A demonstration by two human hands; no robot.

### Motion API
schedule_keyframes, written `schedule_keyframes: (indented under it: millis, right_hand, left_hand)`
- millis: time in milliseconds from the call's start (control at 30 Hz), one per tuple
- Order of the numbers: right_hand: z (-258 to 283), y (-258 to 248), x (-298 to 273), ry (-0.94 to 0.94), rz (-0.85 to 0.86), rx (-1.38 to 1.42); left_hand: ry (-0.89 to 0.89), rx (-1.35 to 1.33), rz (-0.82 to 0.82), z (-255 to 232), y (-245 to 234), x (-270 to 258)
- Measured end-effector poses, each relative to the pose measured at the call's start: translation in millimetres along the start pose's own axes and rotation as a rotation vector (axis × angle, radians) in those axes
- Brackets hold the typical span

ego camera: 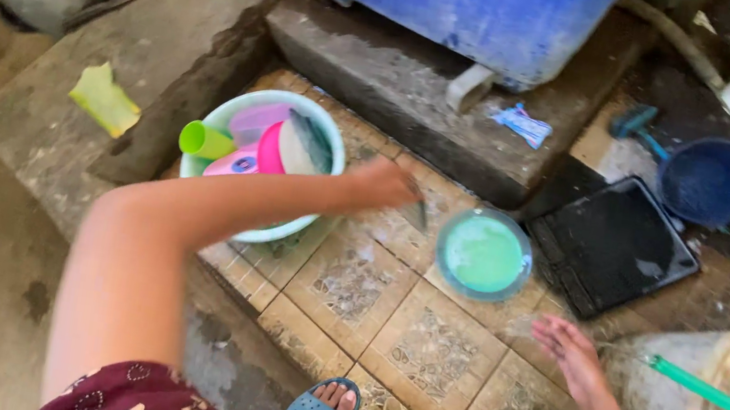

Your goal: Washing various dishes, bowls, and a baking tray using soap and a hose in an outdoor area.

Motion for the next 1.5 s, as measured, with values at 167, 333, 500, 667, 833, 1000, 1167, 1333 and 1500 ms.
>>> schedule_keyframes:
  millis: [167,333,500,667,833,1000,1167,1333,1500]
  right_hand:
    - [-35.5,1.4,12.1,0.187,-0.012,-0.215]
    - [-95.3,-10.4,69.0,0.243,0.012,-0.313]
    - [-87.5,41.6,109.0,0.162,0.096,-0.624]
    - [-120.0,44.5,166.1,-0.088,0.114,-1.032]
    - [-42.6,106.2,113.5,0.07,-0.002,-1.513]
    - [-55.1,124.4,109.5,0.129,0.141,-2.189]
    - [-42.9,146.4,115.3,0.182,0.122,-2.238]
    - [-106.3,112.0,156.0,0.014,-0.026,-2.091]
    - [-104.3,129.3,137.6,0.02,-0.004,-2.141]
  left_hand:
    - [-0.57,0.101,-0.077,104.5,16.1,-166.4]
    - [-1.124,-0.004,-0.3,122.7,-7.8,-319.6]
    - [-1.719,-0.329,-0.201,100.0,59.1,-422.0]
    - [-1.827,-0.331,-0.213,70.7,93.7,-440.5]
    - [-1.966,-0.474,-0.265,45.5,107.1,-436.8]
    - [-2.052,-0.61,-0.47,16.5,150.6,-431.5]
    - [-1.949,-0.633,-0.497,22.4,182.8,-426.0]
    - [-1.844,-0.689,-0.427,34.0,221.6,-421.7]
    - [-1.685,-0.769,-0.401,40.6,270.3,-408.6]
Point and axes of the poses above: each hand's wrist, its own x-axis towards the middle knuckle, its own y-axis out of the palm, z = x × y, the point moved 9 cm from there along x, towards the middle knuckle, and after that the axes turned 8 degrees about z, right-handed, at the moved point
